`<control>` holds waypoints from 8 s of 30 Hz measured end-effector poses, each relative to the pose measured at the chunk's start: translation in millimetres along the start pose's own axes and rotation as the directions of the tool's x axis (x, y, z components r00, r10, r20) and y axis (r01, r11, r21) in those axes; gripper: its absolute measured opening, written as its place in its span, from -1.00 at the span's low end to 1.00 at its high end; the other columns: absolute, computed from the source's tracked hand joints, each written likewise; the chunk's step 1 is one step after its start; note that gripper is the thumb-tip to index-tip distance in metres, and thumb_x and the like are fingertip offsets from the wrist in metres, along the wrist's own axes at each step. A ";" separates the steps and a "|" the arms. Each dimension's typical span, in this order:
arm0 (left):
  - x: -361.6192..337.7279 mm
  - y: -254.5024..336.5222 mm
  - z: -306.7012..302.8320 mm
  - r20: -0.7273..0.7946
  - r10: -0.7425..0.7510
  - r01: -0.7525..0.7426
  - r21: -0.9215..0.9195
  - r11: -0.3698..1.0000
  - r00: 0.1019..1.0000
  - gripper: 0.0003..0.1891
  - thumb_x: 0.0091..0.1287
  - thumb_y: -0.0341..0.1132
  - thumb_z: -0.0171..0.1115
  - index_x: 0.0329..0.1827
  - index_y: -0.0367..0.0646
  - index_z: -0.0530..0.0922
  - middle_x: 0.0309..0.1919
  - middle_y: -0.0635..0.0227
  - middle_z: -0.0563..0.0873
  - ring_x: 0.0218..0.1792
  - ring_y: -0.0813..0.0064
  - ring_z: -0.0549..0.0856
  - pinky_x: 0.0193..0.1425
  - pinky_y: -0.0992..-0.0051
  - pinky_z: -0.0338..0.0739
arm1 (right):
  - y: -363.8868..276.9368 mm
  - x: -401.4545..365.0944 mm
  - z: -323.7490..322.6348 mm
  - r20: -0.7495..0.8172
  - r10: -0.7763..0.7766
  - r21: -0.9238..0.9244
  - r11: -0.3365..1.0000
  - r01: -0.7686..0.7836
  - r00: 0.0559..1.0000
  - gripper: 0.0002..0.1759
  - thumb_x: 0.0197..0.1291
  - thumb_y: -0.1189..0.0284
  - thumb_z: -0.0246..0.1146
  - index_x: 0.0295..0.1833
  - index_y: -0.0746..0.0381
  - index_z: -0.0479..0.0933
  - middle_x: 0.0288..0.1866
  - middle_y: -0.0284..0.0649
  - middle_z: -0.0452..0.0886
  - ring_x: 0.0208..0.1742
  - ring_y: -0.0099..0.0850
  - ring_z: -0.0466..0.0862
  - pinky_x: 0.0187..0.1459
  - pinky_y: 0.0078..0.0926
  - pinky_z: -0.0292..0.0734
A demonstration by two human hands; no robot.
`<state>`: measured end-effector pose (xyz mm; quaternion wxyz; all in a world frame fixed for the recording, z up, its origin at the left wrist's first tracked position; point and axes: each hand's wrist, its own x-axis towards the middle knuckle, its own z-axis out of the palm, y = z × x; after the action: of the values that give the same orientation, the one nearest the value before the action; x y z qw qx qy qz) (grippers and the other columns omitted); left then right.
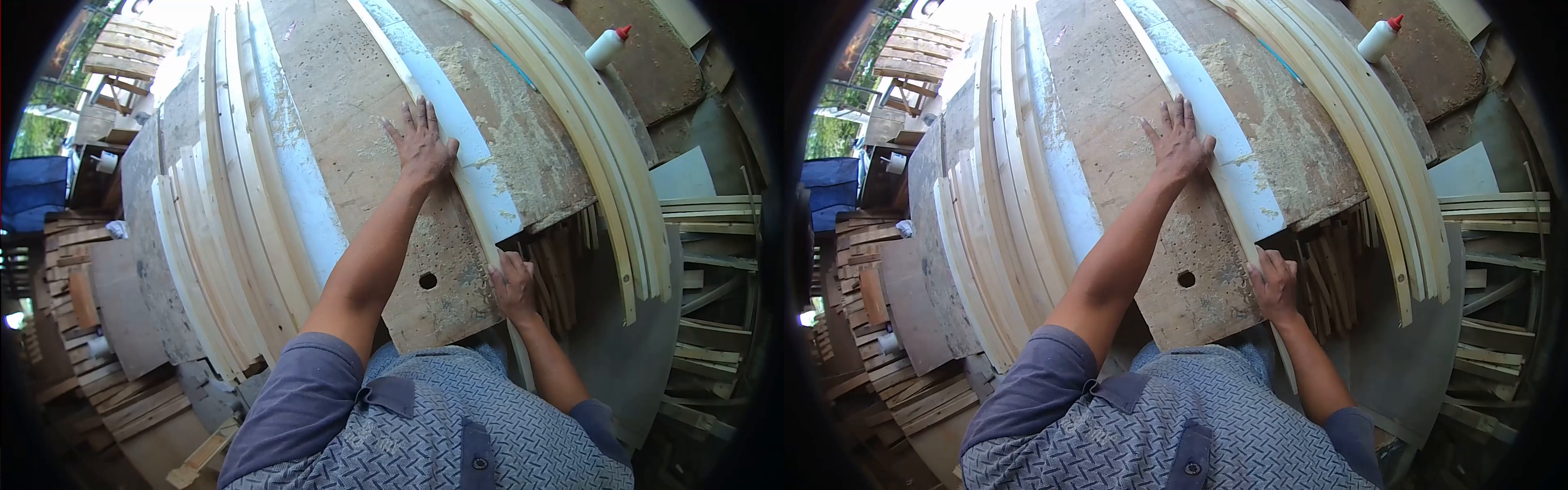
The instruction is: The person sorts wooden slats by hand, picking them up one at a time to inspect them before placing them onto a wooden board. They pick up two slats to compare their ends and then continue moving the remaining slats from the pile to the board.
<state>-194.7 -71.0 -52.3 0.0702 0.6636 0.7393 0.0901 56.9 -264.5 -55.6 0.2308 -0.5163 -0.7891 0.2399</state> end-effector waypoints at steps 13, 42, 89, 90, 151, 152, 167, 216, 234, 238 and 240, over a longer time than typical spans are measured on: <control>48.9 -25.2 -5.8 0.036 -0.028 0.028 0.002 1.000 0.999 -0.04 0.31 0.18 0.00 0.66 -0.15 -0.09 0.68 0.28 -0.12 0.66 0.06 -0.19 0.53 -0.36 -0.49 | -4.0 47.5 13.1 -0.017 0.001 -0.017 1.000 -0.001 1.000 -0.60 0.37 0.28 0.20 0.17 0.33 0.57 -0.07 -0.12 0.60 -0.10 -0.21 0.59 -0.08 -0.26 0.29; -22.8 24.1 3.9 0.065 -0.065 0.070 -0.086 0.994 0.996 -0.11 0.46 0.17 -0.08 0.64 -0.27 -0.09 0.68 0.20 -0.15 0.66 0.04 -0.25 0.53 -0.38 -0.40 | -11.3 163.1 47.4 -0.017 0.008 -0.014 1.000 -0.008 1.000 -0.63 0.40 0.21 0.11 0.06 0.26 0.60 -0.13 -0.16 0.59 -0.15 -0.18 0.64 -0.06 -0.18 0.25; 88.8 -21.6 -20.1 0.111 -0.166 0.167 0.000 0.986 0.980 -0.17 0.36 -0.06 -0.09 0.67 -0.10 -0.13 0.69 0.39 -0.18 0.66 0.04 -0.23 0.52 -0.44 -0.40 | 1.4 130.4 30.2 -0.004 -0.120 0.038 0.992 0.120 0.993 -0.54 0.34 0.24 0.19 0.16 0.39 0.55 -0.10 -0.10 0.59 -0.04 -0.22 0.59 0.02 -0.24 0.22; 93.6 -23.6 -21.5 0.111 -0.169 0.170 -0.002 0.985 0.979 -0.17 0.36 -0.06 -0.09 0.67 -0.10 -0.13 0.69 0.39 -0.18 0.66 0.04 -0.23 0.52 -0.44 -0.40 | 0.3 135.5 31.2 0.002 -0.117 0.046 0.992 0.117 0.993 -0.54 0.34 0.24 0.19 0.16 0.39 0.55 -0.10 -0.10 0.59 -0.04 -0.23 0.59 0.02 -0.25 0.22; -17.5 -42.0 -3.5 -0.226 -0.281 0.288 -0.004 0.958 0.933 -0.36 0.54 -0.05 -0.16 0.61 -0.16 0.14 0.64 0.20 0.08 0.64 0.03 -0.09 0.61 -0.18 -0.44 | -19.1 364.6 100.7 -0.096 -0.191 -0.023 0.982 0.190 0.977 -0.61 0.36 0.21 0.15 0.02 0.33 0.61 -0.09 -0.09 0.58 -0.06 -0.18 0.60 -0.03 -0.17 0.24; -16.6 -42.6 -3.9 -0.223 -0.281 0.287 -0.006 0.958 0.934 -0.36 0.53 -0.05 -0.16 0.61 -0.16 0.15 0.63 0.20 0.08 0.64 0.03 -0.10 0.61 -0.18 -0.44 | -19.5 368.6 102.6 -0.104 -0.190 -0.025 0.982 0.189 0.976 -0.62 0.36 0.22 0.14 0.00 0.32 0.61 -0.10 -0.08 0.58 -0.05 -0.17 0.60 -0.03 -0.17 0.24; -18.0 -45.9 -4.7 -0.210 -0.303 0.301 -0.045 0.953 0.929 -0.35 0.52 -0.02 -0.18 0.61 -0.11 0.15 0.65 0.29 0.02 0.65 0.10 -0.13 0.61 -0.19 -0.46 | -35.3 433.2 110.7 -0.075 -0.195 -0.050 0.980 0.191 0.978 -0.67 0.37 0.22 0.14 -0.16 0.29 0.60 -0.12 -0.07 0.57 -0.05 -0.10 0.59 0.01 -0.10 0.25; -14.2 -49.8 -7.2 -0.144 -0.314 0.312 -0.036 0.949 0.938 -0.32 0.51 0.04 -0.16 0.64 -0.02 0.10 0.67 0.34 -0.03 0.66 0.18 -0.18 0.64 -0.09 -0.47 | -72.1 648.6 118.6 0.121 -0.016 -0.216 0.975 0.042 0.993 -0.42 0.29 0.06 0.09 0.06 0.37 0.64 0.17 0.16 0.63 0.17 0.09 0.66 0.20 -0.08 0.57; -22.1 -45.9 -4.6 -0.168 -0.329 0.331 -0.019 0.943 0.929 -0.32 0.51 0.05 -0.21 0.65 -0.01 0.07 0.67 0.35 -0.01 0.66 0.17 -0.17 0.64 -0.09 -0.45 | 14.3 434.4 -51.9 0.306 0.309 0.451 0.786 -0.423 0.900 -0.49 0.44 0.06 0.09 -0.20 0.36 0.55 -0.45 -0.12 0.62 -0.49 -0.28 0.67 -0.40 -0.30 0.59; -23.7 -46.1 0.8 -0.198 -0.287 0.289 -0.019 0.957 0.937 -0.33 0.52 0.04 -0.26 0.64 -0.02 0.08 0.67 0.36 -0.02 0.66 0.16 -0.17 0.64 -0.09 -0.47 | 36.9 312.3 -93.8 0.294 0.254 0.594 0.707 -0.384 0.922 -0.43 0.47 -0.09 0.04 -0.22 0.23 0.55 -0.58 -0.33 0.50 -0.66 -0.50 0.53 -0.59 -0.53 0.47; -23.8 -46.8 -3.0 -0.162 -0.312 0.315 -0.010 0.949 0.936 -0.32 0.51 0.05 -0.24 0.65 -0.03 0.07 0.67 0.35 -0.01 0.66 0.15 -0.18 0.64 -0.09 -0.47 | 17.2 242.8 -121.5 0.323 0.275 0.622 0.659 -0.423 0.905 -0.37 0.48 -0.16 -0.04 -0.12 0.23 0.57 -0.58 -0.40 0.47 -0.71 -0.58 0.47 -0.66 -0.59 0.40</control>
<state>-238.0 -99.5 -60.3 0.0182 0.5285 0.8394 0.1255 55.9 -16.7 56.7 0.2715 -0.5110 -0.5506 0.6017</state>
